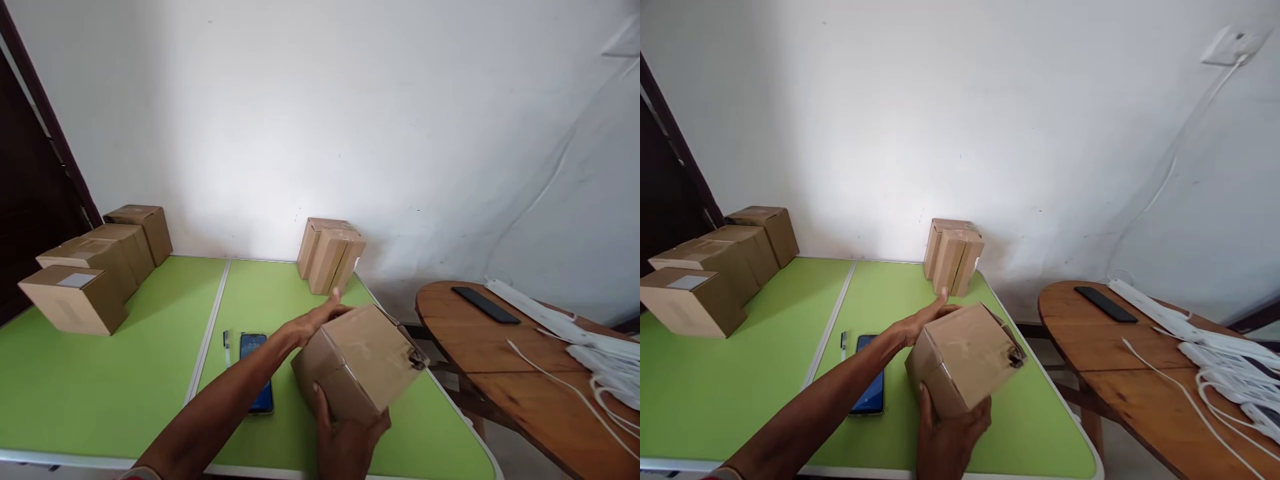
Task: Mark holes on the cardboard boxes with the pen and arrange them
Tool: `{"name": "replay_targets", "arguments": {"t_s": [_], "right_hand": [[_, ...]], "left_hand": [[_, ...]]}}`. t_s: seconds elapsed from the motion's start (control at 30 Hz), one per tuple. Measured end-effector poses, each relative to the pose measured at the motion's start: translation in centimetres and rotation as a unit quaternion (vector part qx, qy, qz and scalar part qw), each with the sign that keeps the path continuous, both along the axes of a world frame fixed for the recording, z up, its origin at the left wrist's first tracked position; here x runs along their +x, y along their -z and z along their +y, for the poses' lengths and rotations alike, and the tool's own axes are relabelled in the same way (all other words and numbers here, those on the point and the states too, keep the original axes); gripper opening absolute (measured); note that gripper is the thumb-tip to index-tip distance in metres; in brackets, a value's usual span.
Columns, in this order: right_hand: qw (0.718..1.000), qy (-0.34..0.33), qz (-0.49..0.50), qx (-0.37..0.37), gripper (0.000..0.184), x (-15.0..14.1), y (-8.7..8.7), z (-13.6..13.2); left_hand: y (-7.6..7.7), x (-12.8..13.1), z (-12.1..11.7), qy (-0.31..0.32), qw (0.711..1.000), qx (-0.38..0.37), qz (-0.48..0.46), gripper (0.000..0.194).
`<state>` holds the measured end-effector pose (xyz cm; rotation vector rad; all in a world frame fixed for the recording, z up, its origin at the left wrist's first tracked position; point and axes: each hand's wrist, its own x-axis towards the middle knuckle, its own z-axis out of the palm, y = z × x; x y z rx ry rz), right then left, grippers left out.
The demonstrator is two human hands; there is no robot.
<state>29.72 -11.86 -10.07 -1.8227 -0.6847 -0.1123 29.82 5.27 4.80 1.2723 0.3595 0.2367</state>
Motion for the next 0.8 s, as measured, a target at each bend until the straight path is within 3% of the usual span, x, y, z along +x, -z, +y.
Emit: {"name": "replay_targets", "arguments": {"t_s": [0.1, 0.23, 0.33, 0.47, 0.57, 0.67, 0.73, 0.8], "right_hand": [[0.999, 0.045, 0.003, -0.009, 0.120, 0.4, 0.2, 2.8], [0.998, 0.045, -0.022, -0.033, 0.112, 0.6, -0.1, 6.1], [0.997, 0.061, -0.025, -0.043, 0.104, 1.7, -0.5, 8.8], [0.996, 0.073, 0.000, -0.058, 0.100, 4.6, -1.2, 13.4], [0.994, 0.082, 0.032, -0.065, 0.102, 7.0, -1.9, 17.0], [0.992, 0.089, 0.062, -0.067, 0.114, 8.7, -2.5, 19.0], [0.992, 0.078, 0.076, -0.064, 0.121, 9.4, -2.9, 18.8], [0.994, 0.037, 0.081, -0.057, 0.120, 9.5, -3.1, 17.3]], "left_hand": [[1.5, 1.0, 2.3, -0.083, 0.996, -0.011, 0.016, 0.110], [1.9, 2.4, 5.4, -0.269, 0.962, 0.038, 0.035, 0.108], [1.7, 4.0, 6.1, -0.380, 0.921, 0.085, 0.025, 0.093], [0.9, 4.2, 4.4, -0.441, 0.886, 0.144, 0.005, 0.054], [-0.5, 1.9, 2.4, -0.442, 0.882, 0.160, -0.031, 0.046], [-2.6, -2.1, 0.9, -0.396, 0.902, 0.126, -0.118, 0.043], [-3.8, -5.6, 0.0, -0.325, 0.926, 0.094, -0.168, 0.039], [-4.4, -10.0, -1.2, -0.196, 0.960, 0.065, -0.191, 0.042]]}}
